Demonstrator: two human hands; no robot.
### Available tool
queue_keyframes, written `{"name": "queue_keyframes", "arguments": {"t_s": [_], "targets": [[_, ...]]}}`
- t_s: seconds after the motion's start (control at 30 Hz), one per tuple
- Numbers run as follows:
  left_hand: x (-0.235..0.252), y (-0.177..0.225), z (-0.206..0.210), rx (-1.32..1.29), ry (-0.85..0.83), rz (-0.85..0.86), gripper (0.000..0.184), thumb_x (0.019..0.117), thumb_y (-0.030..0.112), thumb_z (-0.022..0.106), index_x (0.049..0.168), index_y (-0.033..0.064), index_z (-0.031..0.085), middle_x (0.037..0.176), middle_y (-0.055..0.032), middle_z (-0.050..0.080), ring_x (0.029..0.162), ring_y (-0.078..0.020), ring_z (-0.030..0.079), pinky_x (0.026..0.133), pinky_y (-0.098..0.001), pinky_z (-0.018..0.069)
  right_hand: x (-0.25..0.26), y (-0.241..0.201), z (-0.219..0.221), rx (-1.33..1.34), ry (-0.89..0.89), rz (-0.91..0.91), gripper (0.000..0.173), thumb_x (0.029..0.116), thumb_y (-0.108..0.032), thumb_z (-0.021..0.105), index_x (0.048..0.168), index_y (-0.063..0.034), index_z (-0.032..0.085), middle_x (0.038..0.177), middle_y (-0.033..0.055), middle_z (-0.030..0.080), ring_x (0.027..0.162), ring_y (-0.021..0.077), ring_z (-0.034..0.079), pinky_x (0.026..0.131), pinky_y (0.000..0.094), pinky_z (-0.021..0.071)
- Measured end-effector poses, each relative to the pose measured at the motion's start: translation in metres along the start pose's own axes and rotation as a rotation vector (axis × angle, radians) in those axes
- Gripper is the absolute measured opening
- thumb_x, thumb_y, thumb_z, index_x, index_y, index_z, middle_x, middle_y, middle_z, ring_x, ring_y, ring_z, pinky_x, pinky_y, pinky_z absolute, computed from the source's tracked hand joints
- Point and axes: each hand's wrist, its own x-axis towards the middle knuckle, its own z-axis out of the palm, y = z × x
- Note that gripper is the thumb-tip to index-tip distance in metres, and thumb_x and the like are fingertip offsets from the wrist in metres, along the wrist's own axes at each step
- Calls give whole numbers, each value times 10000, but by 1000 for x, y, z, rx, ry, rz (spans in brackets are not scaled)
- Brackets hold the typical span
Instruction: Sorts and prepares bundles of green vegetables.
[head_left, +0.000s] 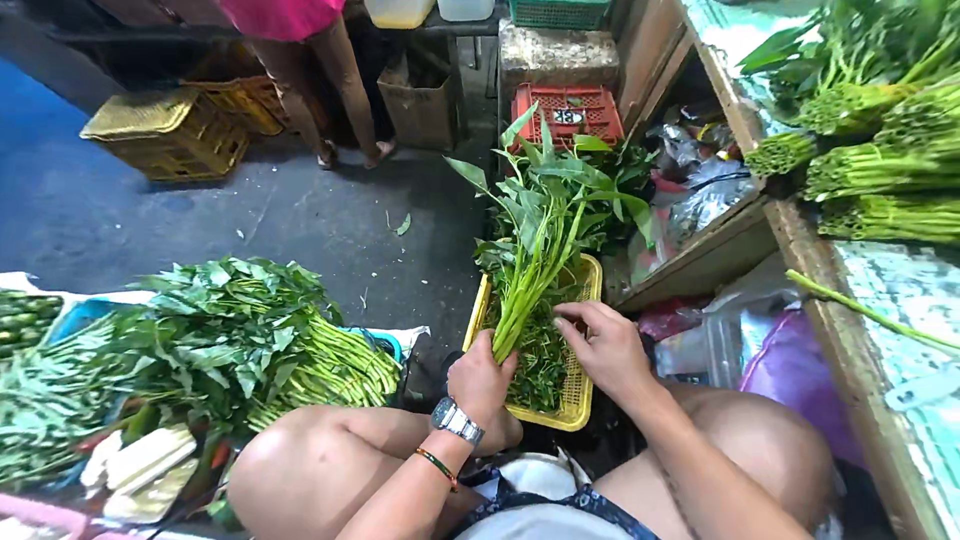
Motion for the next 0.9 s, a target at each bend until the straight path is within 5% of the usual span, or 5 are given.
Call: {"name": "queue_keyframes", "arguments": {"t_s": [0.23, 0.37, 0.53, 0.67, 0.9], "targets": [[-6, -2, -2, 62, 20, 63, 495, 952, 412, 646, 1327, 90, 617, 1052, -120, 747, 915, -303, 742, 799, -524, 591, -4, -8, 14, 302, 120, 71, 213, 969, -290, 705, 1064, -106, 758, 994, 16, 709, 811, 39, 668, 727, 196, 584], [-9, -6, 8, 113, 116, 198, 450, 946, 395, 651, 1259, 72, 652, 1019, -125, 750, 845, -313, 747, 720, -525, 601, 3, -4, 12, -167, 157, -157, 291, 997, -276, 659, 1247, -146, 733, 1246, 132, 648, 995, 252, 677, 848, 419, 591], [-9, -1, 9, 165, 55, 154, 455, 956, 421, 622, 1285, 106, 637, 1053, -114, 748, 874, -325, 744, 731, -537, 592, -2, -1, 17, -403, 113, -191, 204, 999, -334, 634, 1006, -180, 768, 1332, 128, 625, 1148, 339, 626, 977, 524, 510], [-8, 4, 4, 184, 2, 101, 467, 970, 411, 624, 1322, 104, 611, 1103, -125, 739, 924, -334, 739, 777, -543, 587, -16, -8, 27, -303, 73, -178, 318, 1061, -357, 533, 1112, -123, 741, 944, 42, 738, 860, 206, 707, 799, 395, 565], [-8, 6, 1, 226, -36, 62, 471, 983, 425, 619, 1325, 102, 603, 1130, -128, 731, 937, -335, 738, 792, -532, 587, -30, -32, 45, -272, -2, -88, 405, 1057, -200, 469, 1369, -2, 634, 914, 97, 771, 803, 254, 748, 763, 416, 596]]}}
